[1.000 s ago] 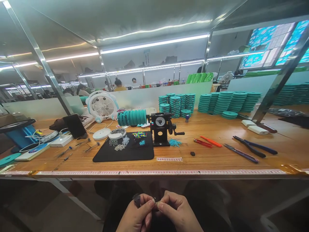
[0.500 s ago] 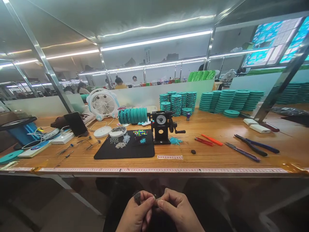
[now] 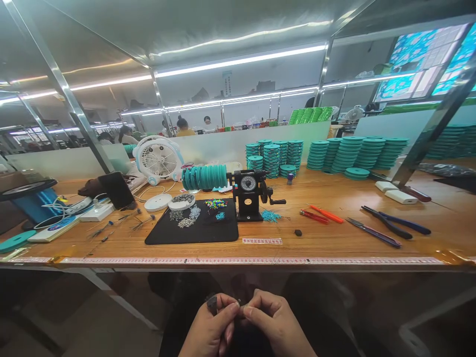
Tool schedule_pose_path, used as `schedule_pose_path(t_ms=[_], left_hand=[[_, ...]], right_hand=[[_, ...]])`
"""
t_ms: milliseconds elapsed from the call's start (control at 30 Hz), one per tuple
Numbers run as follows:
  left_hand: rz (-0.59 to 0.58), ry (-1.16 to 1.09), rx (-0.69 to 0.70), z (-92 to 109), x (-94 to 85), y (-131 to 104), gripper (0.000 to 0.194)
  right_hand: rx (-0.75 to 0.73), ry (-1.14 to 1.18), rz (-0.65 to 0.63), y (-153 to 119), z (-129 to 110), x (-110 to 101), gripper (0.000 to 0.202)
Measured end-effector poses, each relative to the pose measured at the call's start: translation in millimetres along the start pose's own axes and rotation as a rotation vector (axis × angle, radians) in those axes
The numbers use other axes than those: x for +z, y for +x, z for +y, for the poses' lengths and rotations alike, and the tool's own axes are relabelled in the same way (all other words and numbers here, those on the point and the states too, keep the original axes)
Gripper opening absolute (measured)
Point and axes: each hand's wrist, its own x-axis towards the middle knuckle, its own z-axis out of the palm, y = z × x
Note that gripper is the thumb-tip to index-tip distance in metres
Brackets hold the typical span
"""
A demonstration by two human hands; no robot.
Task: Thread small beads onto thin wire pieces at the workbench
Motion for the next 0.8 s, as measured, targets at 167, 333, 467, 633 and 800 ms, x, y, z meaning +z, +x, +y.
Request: schedule_pose_path(t_ms=[167,333,467,633,800], left_hand=[[0.004,-0.012,-0.003,2.4,1.3,-1.3,0.049],[-0.01,-0.015,-0.009,2.2,0.7,-2.9,0.048],[-0.013,0.001,-0.01,0.9,-1.2,-1.6,0.048],[0.044,0.044,-0.001,1.7,0.4,-3.2,0.049],[0.028,0.09,0.004,-0.2,2.2,-4.2,0.048]], right_hand=[[-0.008,0.002,-0.011,1.1,1.1,-0.6,0.023],[0.015,-0.024,0.007,0.0,-2.7,-0.7,0.021],[0.006,-0.044,0.032,-0.9,-5.3,0.1,0.024],[0.08,-0.097,0.047,1.4,-3.8,2.6,0.039],[0.086,-0.085,0.032,2.7,-3.6,2.6,0.045]])
